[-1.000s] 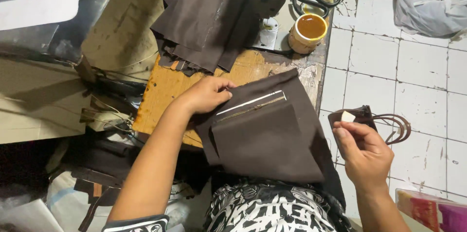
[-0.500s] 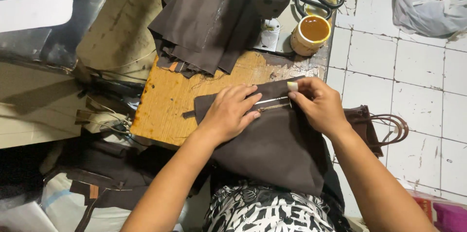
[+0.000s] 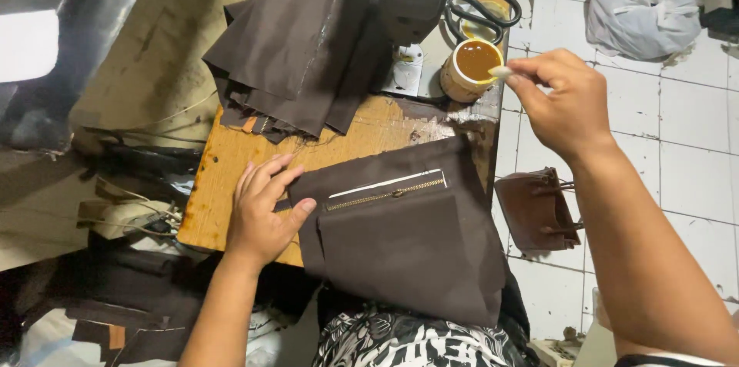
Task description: Assembling a leather pocket by applying glue, folding edges, and attaching a zipper
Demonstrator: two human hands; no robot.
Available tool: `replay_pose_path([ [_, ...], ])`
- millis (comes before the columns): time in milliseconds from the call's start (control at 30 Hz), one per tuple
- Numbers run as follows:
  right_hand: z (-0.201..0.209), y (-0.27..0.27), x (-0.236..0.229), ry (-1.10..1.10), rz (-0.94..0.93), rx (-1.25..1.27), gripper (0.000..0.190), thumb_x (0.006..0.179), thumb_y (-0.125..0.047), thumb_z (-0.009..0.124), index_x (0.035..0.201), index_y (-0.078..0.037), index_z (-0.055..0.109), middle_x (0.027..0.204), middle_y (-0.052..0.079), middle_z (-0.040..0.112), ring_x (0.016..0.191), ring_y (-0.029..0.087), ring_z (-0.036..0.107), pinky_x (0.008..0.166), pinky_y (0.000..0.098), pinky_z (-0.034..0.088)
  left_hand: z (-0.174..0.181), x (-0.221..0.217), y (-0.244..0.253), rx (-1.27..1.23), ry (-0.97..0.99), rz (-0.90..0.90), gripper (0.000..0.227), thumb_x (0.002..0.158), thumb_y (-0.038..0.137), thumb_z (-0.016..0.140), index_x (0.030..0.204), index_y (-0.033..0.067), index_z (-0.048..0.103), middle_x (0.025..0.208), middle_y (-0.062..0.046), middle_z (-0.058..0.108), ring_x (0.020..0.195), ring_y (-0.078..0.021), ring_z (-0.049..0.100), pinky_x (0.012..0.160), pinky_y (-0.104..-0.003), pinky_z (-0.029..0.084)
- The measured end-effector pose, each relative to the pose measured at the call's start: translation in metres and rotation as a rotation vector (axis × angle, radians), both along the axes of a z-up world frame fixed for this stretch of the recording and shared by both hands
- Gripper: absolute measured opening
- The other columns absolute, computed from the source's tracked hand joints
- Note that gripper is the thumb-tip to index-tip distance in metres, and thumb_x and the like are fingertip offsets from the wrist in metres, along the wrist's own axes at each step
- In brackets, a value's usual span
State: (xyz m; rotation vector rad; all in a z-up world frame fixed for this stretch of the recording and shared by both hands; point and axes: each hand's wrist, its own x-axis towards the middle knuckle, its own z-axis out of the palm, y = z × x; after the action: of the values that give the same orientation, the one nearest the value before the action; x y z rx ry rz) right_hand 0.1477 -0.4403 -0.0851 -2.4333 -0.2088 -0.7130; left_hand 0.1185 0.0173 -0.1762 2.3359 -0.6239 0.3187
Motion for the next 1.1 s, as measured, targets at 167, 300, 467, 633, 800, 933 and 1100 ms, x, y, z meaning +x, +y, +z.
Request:
replay_pose_path([
  [167, 0.005, -0.004, 0.033, 0.051, 0.006, -0.222, 0.016, 0.096, -0.008, 0.084, 0.112, -0.006, 0.081, 0.089, 0.010, 0.073, 0.085, 0.026, 0.070, 0.083, 0.0363, 0.055, 0.004, 0.000, -0.001, 0.004, 0.032, -0.014, 0.057, 0.082, 0.055, 0.077, 0.129, 0.0230, 0.070, 0.137, -0.007, 0.063, 0.133, -0.0321, 0.057, 0.120, -0.056, 0.027],
  [300, -0.017, -0.017, 0.053, 0.127, -0.036, -0.381, 0.011, 0.096, -0.017, 0.075, 0.104, -0.018, 0.082, 0.088, 0.004, 0.071, 0.088, 0.024, 0.069, 0.088, 0.0356, 0.051, 0.007, -0.001, -0.004, 0.018, 0.030, -0.030, 0.053, 0.079, 0.050, 0.079, 0.125, 0.0247, 0.072, 0.135, -0.007, 0.064, 0.133, -0.0322, 0.057, 0.120, -0.057, 0.025],
  [467, -0.027, -0.016, 0.065, 0.140, -0.050, -0.404, 0.010, 0.093, -0.021, 0.076, 0.101, -0.022, 0.082, 0.086, 0.002, 0.070, 0.086, 0.024, 0.069, 0.087, 0.0351, 0.052, 0.006, -0.001, -0.004, 0.021, 0.035, -0.027, 0.051, 0.079, 0.047, 0.078, 0.124, 0.0249, 0.073, 0.135, -0.007, 0.064, 0.132, -0.0320, 0.057, 0.120, -0.057, 0.024],
  [633, 0.001, -0.011, 0.046, 0.135, -0.025, -0.197, 0.013, 0.093, -0.017, 0.080, 0.106, -0.019, 0.083, 0.088, 0.002, 0.071, 0.085, 0.020, 0.068, 0.084, 0.0304, 0.053, 0.015, -0.002, -0.006, 0.018, 0.054, -0.026, 0.051, 0.078, 0.044, 0.079, 0.124, 0.0255, 0.073, 0.135, -0.006, 0.065, 0.132, -0.0313, 0.057, 0.120, -0.056, 0.024],
  [800, 0.013, -0.014, 0.025, 0.133, -0.057, -0.211, 0.010, 0.098, -0.013, 0.075, 0.104, -0.011, 0.082, 0.094, 0.002, 0.074, 0.082, 0.016, 0.062, 0.084, 0.0334, 0.048, 0.026, -0.004, -0.010, 0.074, 0.018, -0.029, 0.049, 0.077, 0.032, 0.075, 0.124, 0.0181, 0.071, 0.137, -0.006, 0.064, 0.124, -0.0262, 0.062, 0.121, -0.059, 0.031],
  [933, -0.009, -0.028, 0.021, 0.176, -0.062, -0.237, 0.009, 0.098, -0.018, 0.078, 0.102, -0.011, 0.081, 0.094, 0.003, 0.075, 0.081, 0.018, 0.064, 0.081, 0.0334, 0.049, 0.026, -0.006, -0.010, 0.062, 0.024, -0.028, 0.049, 0.078, 0.030, 0.074, 0.125, 0.0186, 0.070, 0.138, -0.006, 0.064, 0.126, -0.0258, 0.061, 0.120, -0.059, 0.031],
  [1100, -0.013, -0.025, 0.015, 0.212, -0.124, -0.117, 0.008, 0.097, -0.016, 0.077, 0.103, -0.011, 0.079, 0.095, 0.002, 0.072, 0.082, 0.014, 0.062, 0.081, 0.0302, 0.048, 0.022, -0.011, -0.008, 0.042, -0.051, 0.001, 0.049, 0.077, 0.026, 0.075, 0.125, 0.0186, 0.070, 0.137, -0.006, 0.065, 0.126, -0.0240, 0.063, 0.121, -0.059, 0.032],
])
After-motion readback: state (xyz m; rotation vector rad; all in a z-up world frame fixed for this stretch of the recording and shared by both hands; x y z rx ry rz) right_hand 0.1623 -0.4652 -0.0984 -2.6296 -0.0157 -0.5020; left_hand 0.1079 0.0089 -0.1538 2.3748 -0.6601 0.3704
